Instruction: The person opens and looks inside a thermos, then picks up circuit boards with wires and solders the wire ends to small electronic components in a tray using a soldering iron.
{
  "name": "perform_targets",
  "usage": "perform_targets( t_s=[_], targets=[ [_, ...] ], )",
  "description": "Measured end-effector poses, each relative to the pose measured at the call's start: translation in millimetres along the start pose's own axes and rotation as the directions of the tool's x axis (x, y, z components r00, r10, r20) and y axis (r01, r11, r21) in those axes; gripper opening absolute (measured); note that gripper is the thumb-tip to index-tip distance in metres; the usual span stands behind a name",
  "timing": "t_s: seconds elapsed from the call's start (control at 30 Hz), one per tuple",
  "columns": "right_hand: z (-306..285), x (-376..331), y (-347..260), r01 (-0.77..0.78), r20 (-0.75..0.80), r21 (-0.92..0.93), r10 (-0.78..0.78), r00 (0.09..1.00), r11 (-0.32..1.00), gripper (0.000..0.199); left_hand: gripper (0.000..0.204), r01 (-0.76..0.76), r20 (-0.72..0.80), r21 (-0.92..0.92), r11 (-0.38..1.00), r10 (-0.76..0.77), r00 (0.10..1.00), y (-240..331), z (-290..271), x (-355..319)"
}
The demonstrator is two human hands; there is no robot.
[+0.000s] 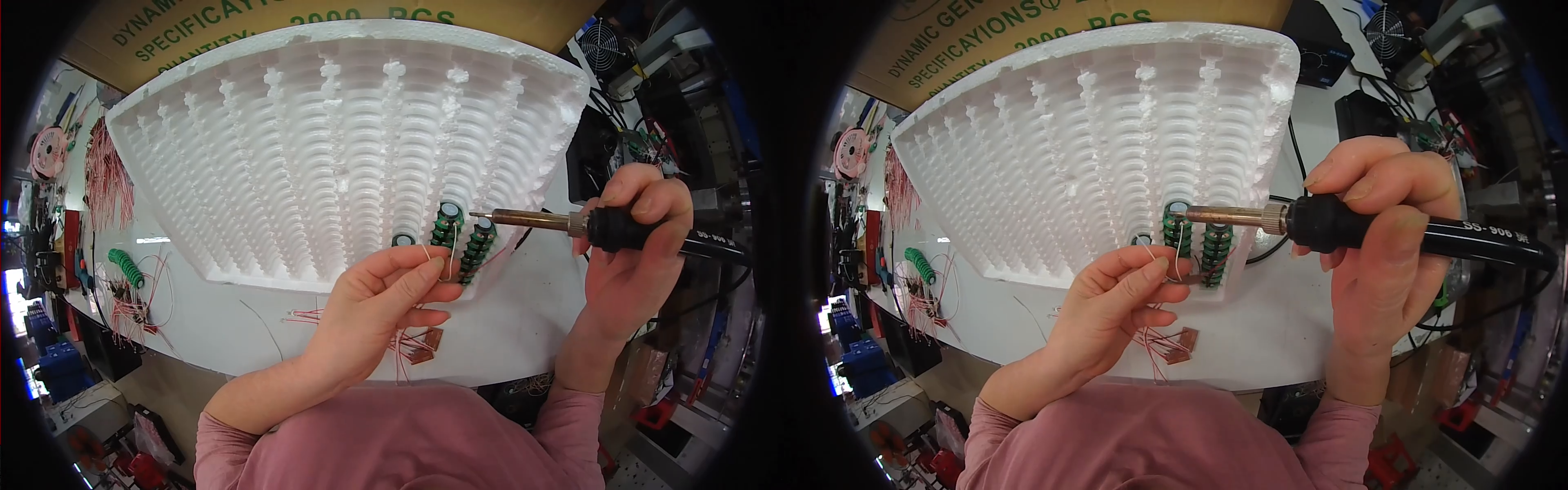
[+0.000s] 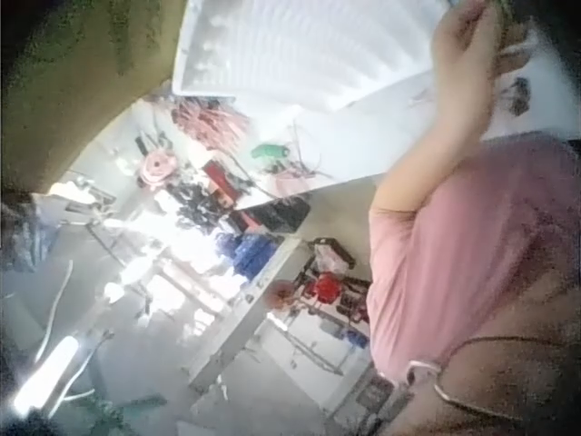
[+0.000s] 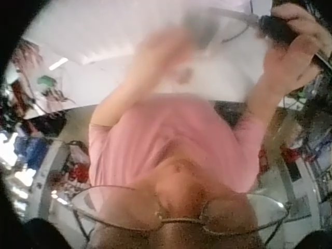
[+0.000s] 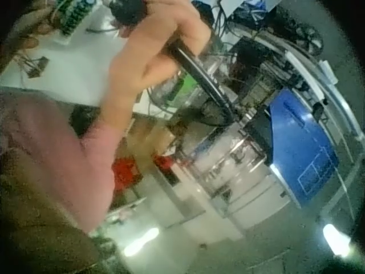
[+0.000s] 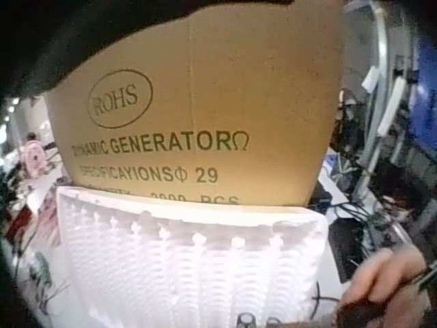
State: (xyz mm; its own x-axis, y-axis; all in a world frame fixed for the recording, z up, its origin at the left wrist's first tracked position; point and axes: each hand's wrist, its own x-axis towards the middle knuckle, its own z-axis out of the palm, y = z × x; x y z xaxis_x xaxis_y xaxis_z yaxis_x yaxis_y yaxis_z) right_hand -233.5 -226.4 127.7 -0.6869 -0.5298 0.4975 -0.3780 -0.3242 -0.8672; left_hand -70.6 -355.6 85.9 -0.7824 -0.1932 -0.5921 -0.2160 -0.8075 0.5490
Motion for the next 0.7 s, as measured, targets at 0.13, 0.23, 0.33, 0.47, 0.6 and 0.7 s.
perform_targets(
  t_s=[0.13, 0.23, 0.33, 0.47, 0.6, 0.7],
  targets=[
    [5, -1, 1, 0.029, 0.042, -0.098, -0.025, 0.999, 0.995, 0.032, 0.022, -0.163, -0.009, 0.234, 0.958, 0.169, 0.985, -2, 0, 0],
    [5, -1, 5, 0.015, 0.056, -0.084, -0.011, 0.998, 0.996, 0.029, 0.023, -0.172, -0.009, 0.267, 0.948, 0.181, 0.983, -2, 1, 2],
    [6, -1, 7, 0.015, 0.066, -0.084, -0.010, 0.998, 0.996, 0.029, 0.021, -0.175, -0.003, 0.284, 0.943, 0.184, 0.983, 1, 2, 3],
    [11, 0, 10, 0.034, 0.065, -0.064, -0.030, 0.997, 0.997, 0.029, 0.017, -0.105, -0.004, 0.242, 0.965, 0.109, 0.994, 1, 3, 3],
    [14, 1, 15, 0.055, 0.082, -0.052, -0.050, 0.995, 0.997, 0.030, 0.016, -0.004, 0.000, 0.091, 0.996, 0.004, 1.000, 0, 5, 3],
    [16, 2, 16, 0.061, 0.067, -0.033, -0.058, 0.996, 0.998, 0.030, 0.016, 0.054, 0.037, 0.037, 0.998, -0.055, 0.998, 2, 4, 3]
  ],
)
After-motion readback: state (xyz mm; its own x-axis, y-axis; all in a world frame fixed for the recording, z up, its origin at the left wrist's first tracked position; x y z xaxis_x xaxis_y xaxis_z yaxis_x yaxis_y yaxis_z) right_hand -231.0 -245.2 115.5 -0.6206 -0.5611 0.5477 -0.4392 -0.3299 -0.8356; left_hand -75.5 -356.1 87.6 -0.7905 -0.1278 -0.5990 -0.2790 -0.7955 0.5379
